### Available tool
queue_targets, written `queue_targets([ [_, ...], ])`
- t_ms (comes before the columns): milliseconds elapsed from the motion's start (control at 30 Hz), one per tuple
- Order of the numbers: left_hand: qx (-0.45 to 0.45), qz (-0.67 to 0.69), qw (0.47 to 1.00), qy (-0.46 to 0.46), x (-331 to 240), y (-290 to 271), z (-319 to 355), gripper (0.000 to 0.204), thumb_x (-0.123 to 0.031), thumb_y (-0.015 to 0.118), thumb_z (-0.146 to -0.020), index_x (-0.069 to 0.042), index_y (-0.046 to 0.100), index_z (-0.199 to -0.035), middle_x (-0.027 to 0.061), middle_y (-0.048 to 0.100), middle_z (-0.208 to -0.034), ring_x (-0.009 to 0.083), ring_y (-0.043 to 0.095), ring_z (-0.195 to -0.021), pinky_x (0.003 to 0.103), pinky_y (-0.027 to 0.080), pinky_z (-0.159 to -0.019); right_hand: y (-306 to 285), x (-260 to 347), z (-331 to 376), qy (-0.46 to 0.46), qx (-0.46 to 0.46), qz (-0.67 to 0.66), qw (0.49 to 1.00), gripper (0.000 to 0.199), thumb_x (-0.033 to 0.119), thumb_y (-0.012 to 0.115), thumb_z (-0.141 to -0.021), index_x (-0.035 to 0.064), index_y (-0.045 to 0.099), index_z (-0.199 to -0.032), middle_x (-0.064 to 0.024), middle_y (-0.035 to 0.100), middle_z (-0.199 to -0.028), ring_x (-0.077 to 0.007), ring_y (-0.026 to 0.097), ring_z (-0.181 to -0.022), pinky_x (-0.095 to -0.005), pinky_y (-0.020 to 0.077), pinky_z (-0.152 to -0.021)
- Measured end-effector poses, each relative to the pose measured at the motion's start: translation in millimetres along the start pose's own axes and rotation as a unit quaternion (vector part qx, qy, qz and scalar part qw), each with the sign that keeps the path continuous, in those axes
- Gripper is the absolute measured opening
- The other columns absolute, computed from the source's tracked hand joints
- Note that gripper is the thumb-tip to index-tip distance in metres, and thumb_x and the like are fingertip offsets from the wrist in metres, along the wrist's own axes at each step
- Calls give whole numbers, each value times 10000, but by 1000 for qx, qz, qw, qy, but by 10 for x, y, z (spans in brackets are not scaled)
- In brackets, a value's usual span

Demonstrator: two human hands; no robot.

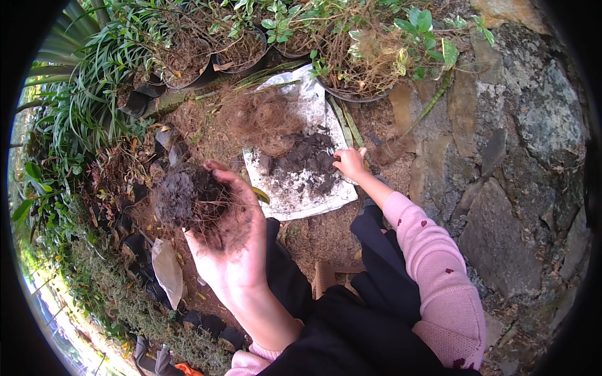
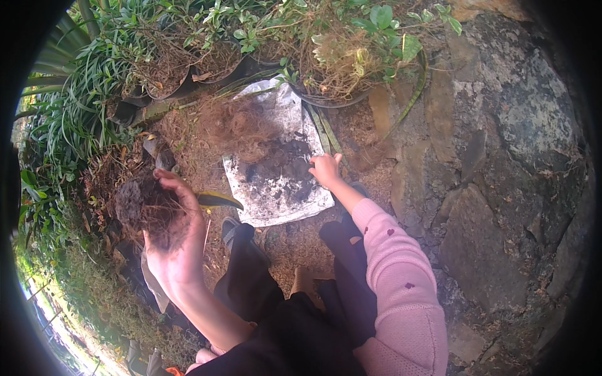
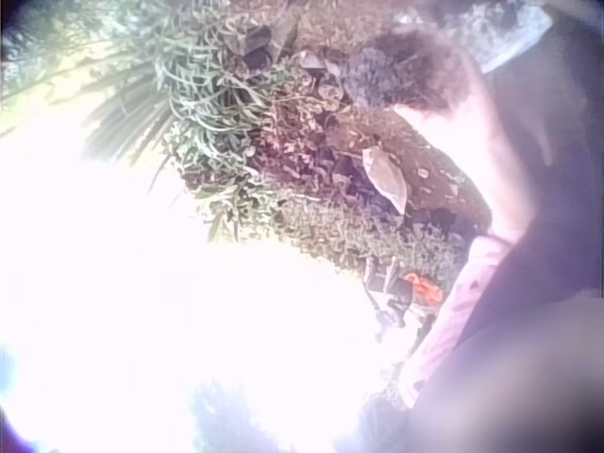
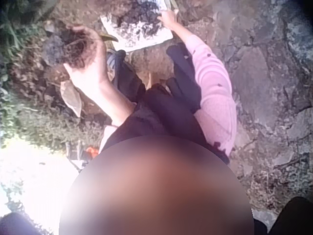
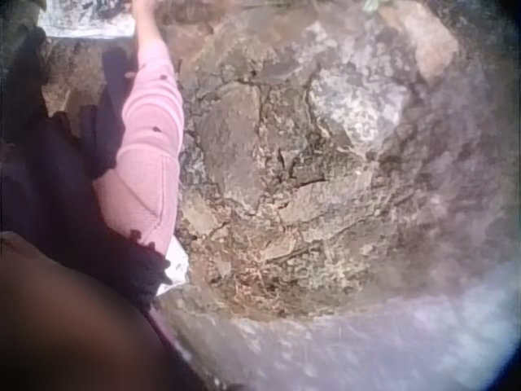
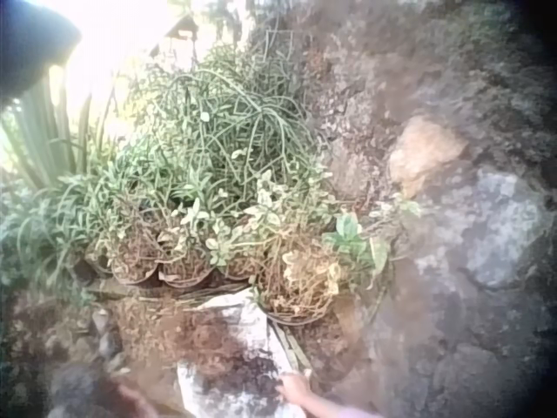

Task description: The person sits on the ground and uses their hands to remove soil from the root ball of a small plant. They repeatedly rub and pull at the soil to loosen it, occasionally shaking the root ball to dislodge dirt.

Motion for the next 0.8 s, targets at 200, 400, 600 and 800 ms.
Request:
queue_targets([
  [200, -7, 8, 1000, 4, 3, 16, 21, 387, -187, 515, -854, 62, 501, -1150, 227, 541, -1135, 322, 533, -1065, 428, 473, -917, 4, -154, -185, 97, 124, -108, 982, 236, 322, 776, -678, 234, 729, -892, 33, 701, -876, -155, 612, -905, -475, 223, -891],
  [400, 19, -21, 1000, 14, -11, -2, 3, 374, -180, 513, -859, 54, 507, -1152, 221, 544, -1134, 321, 536, -1059, 429, 474, -917, -129, -203, -183, 156, 141, -120, 970, 264, 336, 786, -674, 238, 732, -913, 42, 701, -978, -158, 612, -1022, -595, 151, -1006],
  [600, 8, -16, 1000, -8, 35, 3, 0, 375, -183, 518, -855, 60, 513, -1140, 223, 549, -1126, 323, 535, -1061, 430, 475, -919, 137, -621, -348, 115, 142, -262, 948, 230, 305, 765, -707, 222, 732, -919, 23, 702, -997, -144, 625, -1012, -594, 138, -1017],
  [800, 1, 12, 1000, 14, -45, 46, 61, 385, -178, 529, -844, 68, 509, -1139, 232, 546, -1124, 329, 533, -1063, 431, 475, -918, -172, -11, -191, 46, 69, -124, 989, 179, 263, 761, -706, 201, 731, -871, 27, 713, -861, -106, 636, -843, -449, 206, -953],
])
Point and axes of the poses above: each hand's wrist, its own z-axis away from the middle knuckle, its own y-axis out of the palm, x = y × z, the point moved 5 cm from there along -z, towards the middle knuckle
